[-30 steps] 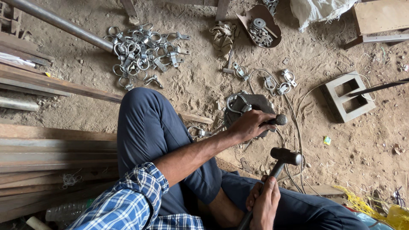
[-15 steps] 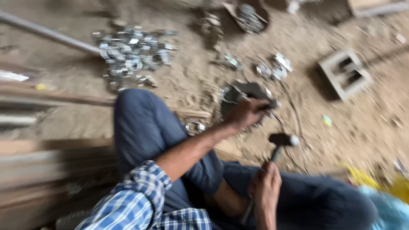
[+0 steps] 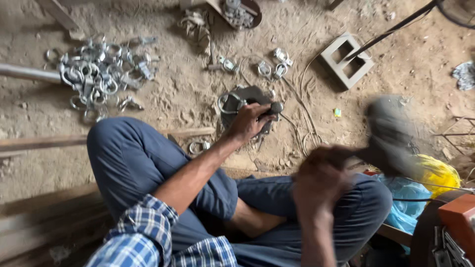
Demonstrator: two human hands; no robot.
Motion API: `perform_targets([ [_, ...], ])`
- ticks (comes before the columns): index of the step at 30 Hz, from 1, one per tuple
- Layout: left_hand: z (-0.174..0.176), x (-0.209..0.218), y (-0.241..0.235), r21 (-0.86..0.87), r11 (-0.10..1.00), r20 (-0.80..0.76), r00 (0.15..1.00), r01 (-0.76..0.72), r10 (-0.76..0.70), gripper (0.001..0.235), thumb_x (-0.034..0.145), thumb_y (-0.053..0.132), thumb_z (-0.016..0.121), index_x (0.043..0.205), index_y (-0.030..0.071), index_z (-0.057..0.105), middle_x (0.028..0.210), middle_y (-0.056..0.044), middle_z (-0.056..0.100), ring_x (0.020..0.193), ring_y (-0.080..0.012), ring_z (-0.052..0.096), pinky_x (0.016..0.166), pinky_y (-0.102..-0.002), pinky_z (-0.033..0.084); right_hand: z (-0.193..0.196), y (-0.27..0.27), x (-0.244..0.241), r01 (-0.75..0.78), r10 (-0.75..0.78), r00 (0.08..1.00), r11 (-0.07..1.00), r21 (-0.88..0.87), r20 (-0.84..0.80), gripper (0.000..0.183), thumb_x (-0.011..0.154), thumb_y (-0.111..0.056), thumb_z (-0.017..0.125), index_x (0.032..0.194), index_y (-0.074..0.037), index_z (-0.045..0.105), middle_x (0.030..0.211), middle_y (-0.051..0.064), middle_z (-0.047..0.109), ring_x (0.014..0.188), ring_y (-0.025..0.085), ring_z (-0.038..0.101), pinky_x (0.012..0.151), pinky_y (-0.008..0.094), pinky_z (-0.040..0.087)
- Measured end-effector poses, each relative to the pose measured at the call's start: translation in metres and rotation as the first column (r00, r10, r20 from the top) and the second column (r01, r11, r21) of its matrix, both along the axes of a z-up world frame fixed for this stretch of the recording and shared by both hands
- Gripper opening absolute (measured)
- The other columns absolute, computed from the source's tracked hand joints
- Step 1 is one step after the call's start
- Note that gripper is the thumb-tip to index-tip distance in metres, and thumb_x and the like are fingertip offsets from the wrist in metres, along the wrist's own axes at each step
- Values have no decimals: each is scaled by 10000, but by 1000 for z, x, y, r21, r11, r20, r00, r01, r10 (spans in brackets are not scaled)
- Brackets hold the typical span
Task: The person assembles metal clamps by hand and using a hammer, inserting pins into the clamp bodies and tapping them into place.
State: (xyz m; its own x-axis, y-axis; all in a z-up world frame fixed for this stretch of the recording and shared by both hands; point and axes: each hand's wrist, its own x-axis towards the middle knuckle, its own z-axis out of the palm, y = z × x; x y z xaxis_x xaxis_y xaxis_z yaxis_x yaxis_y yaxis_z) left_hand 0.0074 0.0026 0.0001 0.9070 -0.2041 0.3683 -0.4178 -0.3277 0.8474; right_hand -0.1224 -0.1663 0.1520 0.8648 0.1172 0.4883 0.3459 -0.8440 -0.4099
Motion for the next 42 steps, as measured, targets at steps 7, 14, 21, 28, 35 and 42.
perform_targets([
  [7, -2, 2, 10, 63, 998, 60, 998, -7, 3, 320, 1017, 327, 676, 1148, 44, 750, 847, -133, 744, 662, -216, 681, 583, -354, 560, -2, 3, -15, 498, 233, 731, 460, 735, -641, 304, 1134, -368, 404, 960, -133, 486, 628, -44, 409, 456, 60, 358, 367, 238, 287],
  [14, -23, 0, -5, -45, 999, -22, 1000, 15, -16, 238, 1017, 297, 715, 1088, 75, 765, 937, -95, 781, 682, -179, 710, 606, -302, 619, -24, -21, -58, 474, 348, 748, 315, 822, -565, 425, 1103, -487, 331, 1002, -113, 506, 539, -21, 334, 347, 86, 292, 288, 254, 263],
  [21, -5, 6, 11, -158, 966, -118, 975, -205, 188, 226, 1006, 250, 680, 1131, 74, 748, 884, -111, 785, 635, -144, 684, 559, -327, 597, -45, -29, -59, 580, 343, 740, 109, 807, -578, 407, 1095, -508, 337, 1096, -133, 495, 549, -34, 284, 367, 76, 247, 306, 238, 224],
  [28, -1, -1, 1, -218, 971, -146, 987, -94, 63, 197, 1042, 231, 612, 1136, 97, 721, 1011, -97, 782, 692, -142, 721, 573, -322, 641, -47, -29, -51, 629, 334, 662, 237, 740, -670, 397, 1073, -482, 359, 1085, -104, 483, 537, -11, 319, 351, 93, 280, 299, 253, 229],
  [35, -11, 1, -4, -167, 986, -46, 999, -3, -5, 177, 1033, 219, 640, 1130, 102, 731, 1044, -109, 794, 829, -159, 790, 710, -331, 667, -31, -8, -37, 643, 185, 535, 544, 539, -824, 435, 1078, -412, 366, 1138, -25, 556, 555, -6, 396, 370, 96, 382, 320, 273, 308],
  [42, -11, 0, -3, -34, 996, -70, 994, -83, 81, 173, 992, 203, 709, 1128, 97, 727, 978, -97, 789, 818, -178, 765, 734, -336, 650, -24, 0, -33, 675, 159, 523, 523, 521, -837, 446, 1075, -402, 366, 1146, -13, 573, 530, 0, 365, 341, 104, 358, 304, 274, 292],
])
